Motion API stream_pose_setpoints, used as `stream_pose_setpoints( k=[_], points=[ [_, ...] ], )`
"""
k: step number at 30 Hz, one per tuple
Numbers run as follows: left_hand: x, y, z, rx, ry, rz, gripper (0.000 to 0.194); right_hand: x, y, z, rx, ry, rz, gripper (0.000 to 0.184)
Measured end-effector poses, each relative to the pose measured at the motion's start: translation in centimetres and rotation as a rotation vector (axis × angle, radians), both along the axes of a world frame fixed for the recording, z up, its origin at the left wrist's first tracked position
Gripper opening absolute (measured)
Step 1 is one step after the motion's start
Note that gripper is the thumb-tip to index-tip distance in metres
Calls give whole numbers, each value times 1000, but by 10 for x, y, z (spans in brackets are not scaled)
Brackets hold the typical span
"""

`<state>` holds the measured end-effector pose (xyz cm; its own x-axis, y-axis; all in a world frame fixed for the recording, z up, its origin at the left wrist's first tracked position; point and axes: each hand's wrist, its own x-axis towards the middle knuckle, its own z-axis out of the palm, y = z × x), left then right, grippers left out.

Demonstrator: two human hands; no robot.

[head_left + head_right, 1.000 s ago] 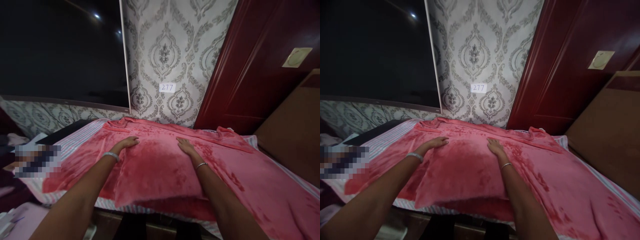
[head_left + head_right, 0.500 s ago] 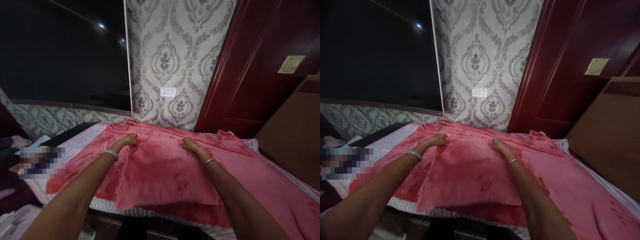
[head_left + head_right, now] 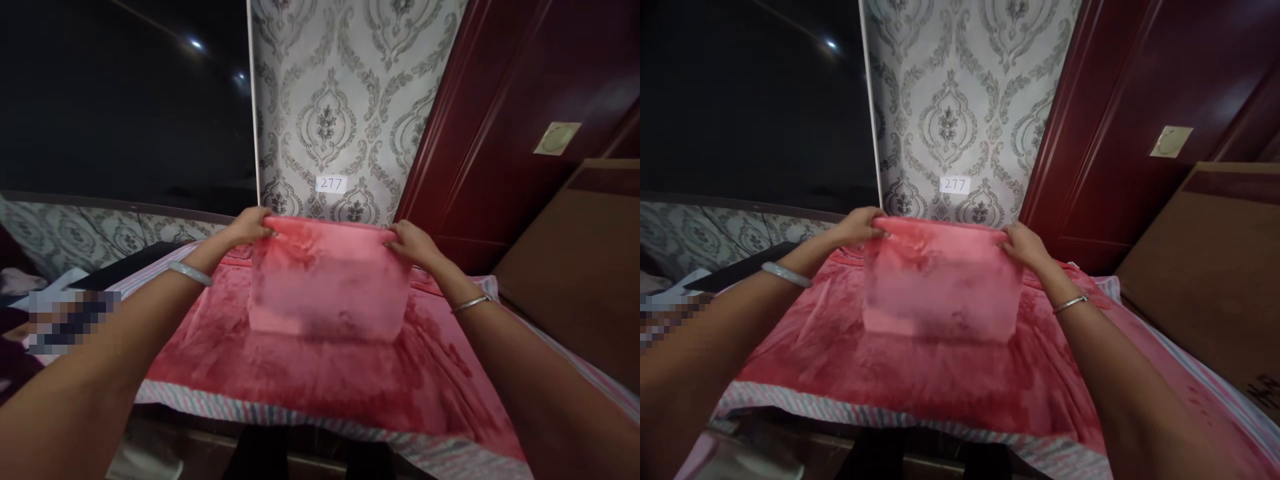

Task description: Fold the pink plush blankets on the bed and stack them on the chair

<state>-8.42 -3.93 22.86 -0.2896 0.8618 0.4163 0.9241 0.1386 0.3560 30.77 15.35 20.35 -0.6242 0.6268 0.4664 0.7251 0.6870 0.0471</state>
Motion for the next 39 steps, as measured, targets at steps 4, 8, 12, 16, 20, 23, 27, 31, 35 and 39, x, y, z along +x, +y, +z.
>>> stream_pose_setpoints(
  k=[4, 8, 12, 16, 20, 23, 27, 31, 35, 39],
  points=[
    [17, 1, 23, 116, 152, 43, 44, 3, -13, 17, 201, 106, -43, 29],
    [32, -5, 11, 144, 252, 54, 43, 4, -21, -8, 284, 107, -6, 27],
    [41, -16, -18, 71, 314, 50, 32, 9, -25, -46, 242, 83, 63, 23],
    [42, -29, -39, -12, 416, -17, 24, 18, -33, -68, 174, 82, 83, 24],
    [43, -47, -57, 7, 485, -114, 30, 32, -46, -86, 178, 109, 142, 36],
    [45, -64, -78, 10, 537, -150, 30, 46, -61, -109, 211, 101, 181, 44],
    [47, -91, -119, 6, 606, -215, 28, 64, -89, -148, 204, 88, 178, 32],
    [49, -117, -163, 61, 706, -319, 24, 76, -121, -186, 254, 114, 209, 36],
    [54, -133, -201, 136, 751, -405, 26, 78, -143, -219, 248, 111, 221, 34],
    [59, -149, -222, 148, 633, -427, 23, 89, -152, -236, 203, 145, 247, 29]
  ],
)
